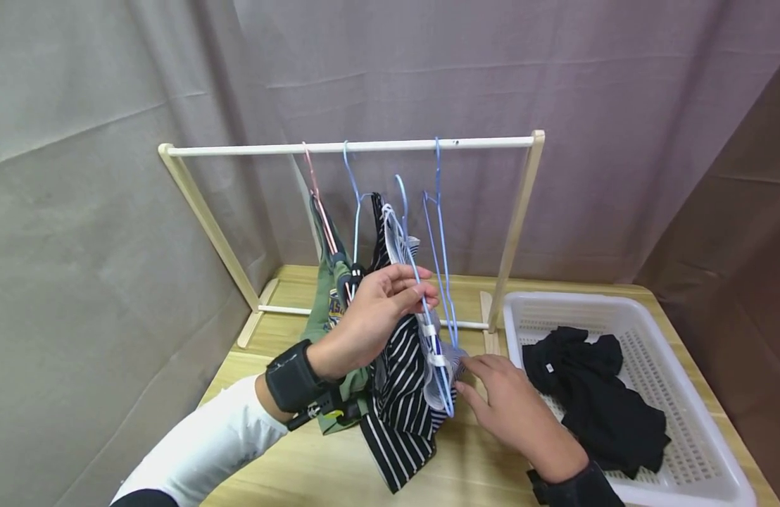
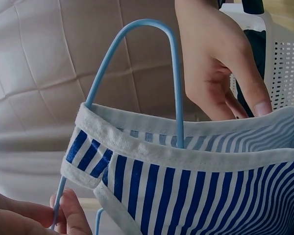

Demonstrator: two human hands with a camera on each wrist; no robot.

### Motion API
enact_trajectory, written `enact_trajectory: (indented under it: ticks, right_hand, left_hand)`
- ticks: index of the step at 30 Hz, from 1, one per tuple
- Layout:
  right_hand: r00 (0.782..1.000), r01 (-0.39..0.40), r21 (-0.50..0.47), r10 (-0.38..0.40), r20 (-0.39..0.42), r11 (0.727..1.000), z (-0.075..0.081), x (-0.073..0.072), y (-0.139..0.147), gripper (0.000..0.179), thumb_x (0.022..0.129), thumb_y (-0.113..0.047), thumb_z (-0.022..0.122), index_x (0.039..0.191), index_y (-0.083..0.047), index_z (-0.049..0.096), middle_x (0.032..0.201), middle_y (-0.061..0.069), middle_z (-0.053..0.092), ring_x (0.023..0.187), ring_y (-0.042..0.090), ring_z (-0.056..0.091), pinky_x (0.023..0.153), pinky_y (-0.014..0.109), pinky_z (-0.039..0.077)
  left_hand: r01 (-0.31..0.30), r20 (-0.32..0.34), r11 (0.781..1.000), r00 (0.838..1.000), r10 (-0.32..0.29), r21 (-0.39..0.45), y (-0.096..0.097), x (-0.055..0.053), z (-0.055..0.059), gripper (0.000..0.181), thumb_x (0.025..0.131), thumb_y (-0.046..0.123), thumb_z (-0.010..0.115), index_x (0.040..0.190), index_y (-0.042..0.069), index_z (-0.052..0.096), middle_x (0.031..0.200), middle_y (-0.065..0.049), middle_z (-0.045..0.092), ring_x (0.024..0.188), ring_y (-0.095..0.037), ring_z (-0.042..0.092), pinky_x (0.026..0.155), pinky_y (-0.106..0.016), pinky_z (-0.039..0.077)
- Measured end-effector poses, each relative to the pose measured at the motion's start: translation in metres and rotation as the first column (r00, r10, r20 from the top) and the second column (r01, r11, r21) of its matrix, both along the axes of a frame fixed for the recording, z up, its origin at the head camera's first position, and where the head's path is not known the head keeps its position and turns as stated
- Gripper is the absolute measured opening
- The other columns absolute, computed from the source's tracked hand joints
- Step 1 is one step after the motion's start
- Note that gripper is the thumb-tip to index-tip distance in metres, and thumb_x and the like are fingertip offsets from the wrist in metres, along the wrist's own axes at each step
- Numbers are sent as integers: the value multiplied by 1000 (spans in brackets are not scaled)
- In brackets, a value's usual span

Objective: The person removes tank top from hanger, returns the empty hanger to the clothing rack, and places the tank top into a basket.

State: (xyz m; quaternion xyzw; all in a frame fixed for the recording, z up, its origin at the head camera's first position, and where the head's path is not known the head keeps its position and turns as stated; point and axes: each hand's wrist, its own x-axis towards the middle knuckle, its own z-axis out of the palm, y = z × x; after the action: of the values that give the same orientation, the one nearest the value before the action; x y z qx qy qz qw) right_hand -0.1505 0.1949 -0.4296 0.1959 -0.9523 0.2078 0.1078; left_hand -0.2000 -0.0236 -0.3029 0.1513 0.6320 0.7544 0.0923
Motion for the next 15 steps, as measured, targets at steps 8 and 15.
enact_trajectory:
  ticks: [8,15]
  right_hand:
    - [1000,-14,-1,14,0,1000,2,2,-2,40,100,-22,74,137,-4,71,133,15,74,127,39,68,104,62,57]
    - [997,27,-60,-31,-67,998,10,9,-3,35,103,-26,71,133,-7,72,133,14,74,129,38,66,106,63,55]
  left_hand:
    - [-16,-6,1000,1000,16,4,-3,0,-3,26,108,-3,54,130,-14,57,118,-35,71,84,-7,70,80,-18,57]
    - [-22,-2,1000,1000,22,9,-2,0,-7,24,107,-4,55,128,-13,58,115,-33,72,85,-6,70,81,-19,58]
